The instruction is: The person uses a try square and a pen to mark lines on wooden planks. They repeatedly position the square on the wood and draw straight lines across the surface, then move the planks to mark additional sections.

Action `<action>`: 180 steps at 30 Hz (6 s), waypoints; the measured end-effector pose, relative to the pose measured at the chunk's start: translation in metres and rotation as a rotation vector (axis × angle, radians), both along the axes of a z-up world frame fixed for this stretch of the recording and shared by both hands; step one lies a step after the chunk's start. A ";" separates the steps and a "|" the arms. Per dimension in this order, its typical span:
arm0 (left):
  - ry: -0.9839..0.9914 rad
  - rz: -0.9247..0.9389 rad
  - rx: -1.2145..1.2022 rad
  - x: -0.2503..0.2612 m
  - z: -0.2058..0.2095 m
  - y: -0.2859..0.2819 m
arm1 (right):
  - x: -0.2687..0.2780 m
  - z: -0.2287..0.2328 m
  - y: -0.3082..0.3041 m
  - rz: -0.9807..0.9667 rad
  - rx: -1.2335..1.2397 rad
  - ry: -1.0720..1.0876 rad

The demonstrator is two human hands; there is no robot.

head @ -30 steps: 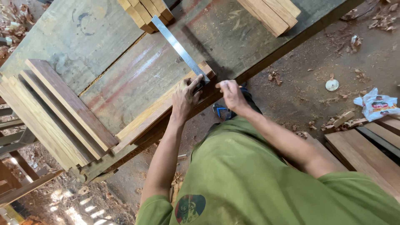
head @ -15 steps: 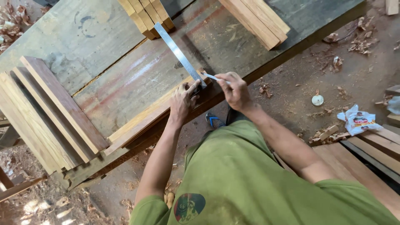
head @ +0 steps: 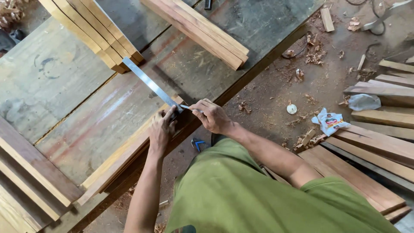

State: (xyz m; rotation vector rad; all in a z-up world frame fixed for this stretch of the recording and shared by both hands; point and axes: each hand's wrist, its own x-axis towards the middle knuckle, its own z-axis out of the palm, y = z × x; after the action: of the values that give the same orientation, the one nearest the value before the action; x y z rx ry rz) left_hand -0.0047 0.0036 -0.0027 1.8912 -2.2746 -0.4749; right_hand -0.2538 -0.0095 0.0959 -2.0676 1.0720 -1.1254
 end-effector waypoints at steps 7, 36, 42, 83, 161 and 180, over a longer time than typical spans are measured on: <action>-0.021 -0.007 -0.033 -0.002 0.008 0.001 | -0.002 -0.005 -0.008 -0.063 -0.028 0.018; -0.043 0.031 -0.063 -0.002 -0.015 0.003 | -0.021 -0.050 0.010 -0.122 -0.025 0.066; -0.236 -0.013 -0.278 -0.019 -0.042 0.022 | -0.029 -0.065 0.033 -0.270 -0.013 0.119; 2.007 1.820 0.213 0.087 -0.035 0.054 | -0.007 0.005 0.020 -0.151 0.264 -0.097; 0.510 0.190 0.207 0.016 0.090 0.032 | 0.042 -0.020 0.060 -0.462 0.384 0.027; 0.998 0.504 -0.133 0.089 0.035 -0.032 | 0.033 -0.083 0.080 -0.378 0.869 -0.048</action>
State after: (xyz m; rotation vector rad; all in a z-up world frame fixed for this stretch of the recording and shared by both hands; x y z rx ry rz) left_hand 0.0848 -0.0281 0.0323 1.5348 -1.1271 -0.8878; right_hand -0.2206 0.0708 0.0134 -1.1792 1.6047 -0.6605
